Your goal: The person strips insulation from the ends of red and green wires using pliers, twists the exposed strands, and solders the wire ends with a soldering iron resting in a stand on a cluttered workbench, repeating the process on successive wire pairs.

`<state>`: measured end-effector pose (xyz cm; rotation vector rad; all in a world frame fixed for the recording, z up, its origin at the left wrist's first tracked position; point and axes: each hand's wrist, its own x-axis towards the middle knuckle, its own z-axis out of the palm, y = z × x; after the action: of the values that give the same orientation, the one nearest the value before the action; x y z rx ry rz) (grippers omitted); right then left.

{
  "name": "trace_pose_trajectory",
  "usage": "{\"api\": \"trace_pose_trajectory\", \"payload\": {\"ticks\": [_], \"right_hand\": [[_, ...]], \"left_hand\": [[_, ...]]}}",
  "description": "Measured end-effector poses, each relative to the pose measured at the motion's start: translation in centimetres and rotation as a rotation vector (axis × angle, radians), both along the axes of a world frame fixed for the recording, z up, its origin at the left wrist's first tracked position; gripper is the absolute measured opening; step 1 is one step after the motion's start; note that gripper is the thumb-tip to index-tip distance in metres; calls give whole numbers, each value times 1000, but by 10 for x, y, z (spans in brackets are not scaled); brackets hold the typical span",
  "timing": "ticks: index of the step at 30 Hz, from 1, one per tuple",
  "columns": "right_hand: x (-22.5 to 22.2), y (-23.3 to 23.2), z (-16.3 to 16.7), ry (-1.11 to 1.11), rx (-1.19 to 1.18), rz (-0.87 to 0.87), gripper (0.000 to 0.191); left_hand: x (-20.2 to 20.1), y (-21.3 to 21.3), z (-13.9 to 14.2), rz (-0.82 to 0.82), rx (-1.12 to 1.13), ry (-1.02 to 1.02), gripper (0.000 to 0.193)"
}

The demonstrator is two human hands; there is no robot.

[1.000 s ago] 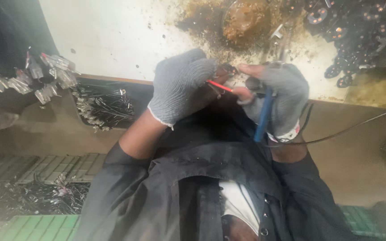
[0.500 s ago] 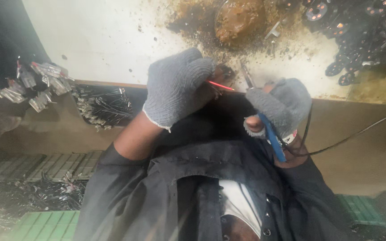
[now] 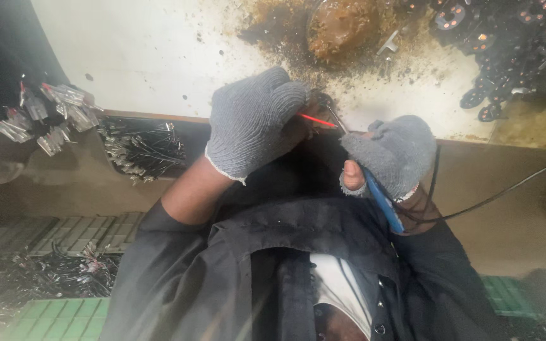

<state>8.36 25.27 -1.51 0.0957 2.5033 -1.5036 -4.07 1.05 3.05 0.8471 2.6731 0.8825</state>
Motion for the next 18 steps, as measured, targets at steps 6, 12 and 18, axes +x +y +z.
{"api": "trace_pose_trajectory", "payload": {"ticks": [6, 12, 18], "right_hand": [[19, 13, -30, -903, -1245, -250, 23], [32, 23, -47, -865, -1202, -270, 20], [7, 6, -15, -198, -405, 158, 13]], "left_hand": [[-2, -1, 2, -9, 58, -16, 24], [-3, 0, 5, -9, 77, -8, 26], [0, 0, 4, -1, 72, 9, 24]]}}
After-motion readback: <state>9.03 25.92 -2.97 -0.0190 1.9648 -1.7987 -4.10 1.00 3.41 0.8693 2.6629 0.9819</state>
